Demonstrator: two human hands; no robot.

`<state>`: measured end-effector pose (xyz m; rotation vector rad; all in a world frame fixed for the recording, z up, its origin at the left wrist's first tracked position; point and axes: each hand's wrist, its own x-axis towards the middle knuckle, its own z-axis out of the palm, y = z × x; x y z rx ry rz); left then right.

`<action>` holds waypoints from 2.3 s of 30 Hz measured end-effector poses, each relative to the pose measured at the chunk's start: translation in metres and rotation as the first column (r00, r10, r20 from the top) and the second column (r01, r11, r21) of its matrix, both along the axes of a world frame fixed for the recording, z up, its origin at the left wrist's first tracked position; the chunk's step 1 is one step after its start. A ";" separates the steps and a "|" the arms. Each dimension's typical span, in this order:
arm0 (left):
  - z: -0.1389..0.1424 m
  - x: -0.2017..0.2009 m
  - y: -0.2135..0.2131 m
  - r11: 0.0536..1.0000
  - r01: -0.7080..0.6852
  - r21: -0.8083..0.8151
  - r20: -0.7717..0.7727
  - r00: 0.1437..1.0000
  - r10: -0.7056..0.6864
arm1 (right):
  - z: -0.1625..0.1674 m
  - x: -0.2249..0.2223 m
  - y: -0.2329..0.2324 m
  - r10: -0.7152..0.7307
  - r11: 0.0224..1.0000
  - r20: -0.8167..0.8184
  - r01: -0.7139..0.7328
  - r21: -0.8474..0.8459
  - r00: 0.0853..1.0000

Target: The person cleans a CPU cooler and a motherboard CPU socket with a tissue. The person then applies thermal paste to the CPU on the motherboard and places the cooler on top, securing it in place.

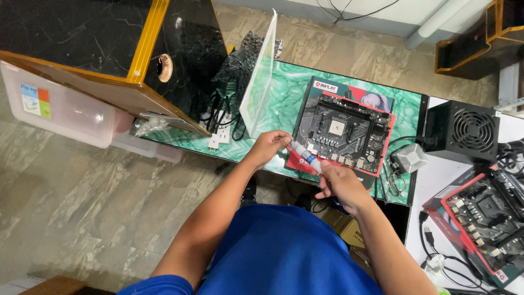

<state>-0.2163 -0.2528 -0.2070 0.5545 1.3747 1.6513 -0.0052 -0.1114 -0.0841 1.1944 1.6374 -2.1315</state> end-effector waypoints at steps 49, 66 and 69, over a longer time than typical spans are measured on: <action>0.084 0.066 -0.039 0.888 -0.276 -0.368 -0.867 0.446 -0.221 | -0.131 0.122 0.176 -0.243 0.122 0.031 -0.001 0.993 0.969; 0.124 0.102 0.050 0.991 0.034 -0.131 -0.709 0.696 -0.118 | -0.018 0.134 0.141 -0.468 0.770 -0.690 0.638 -0.013 0.552; 0.132 0.118 0.084 0.986 0.128 -0.107 -0.597 0.785 -0.167 | 0.005 0.112 0.116 -0.470 0.804 -0.744 0.579 -0.137 0.475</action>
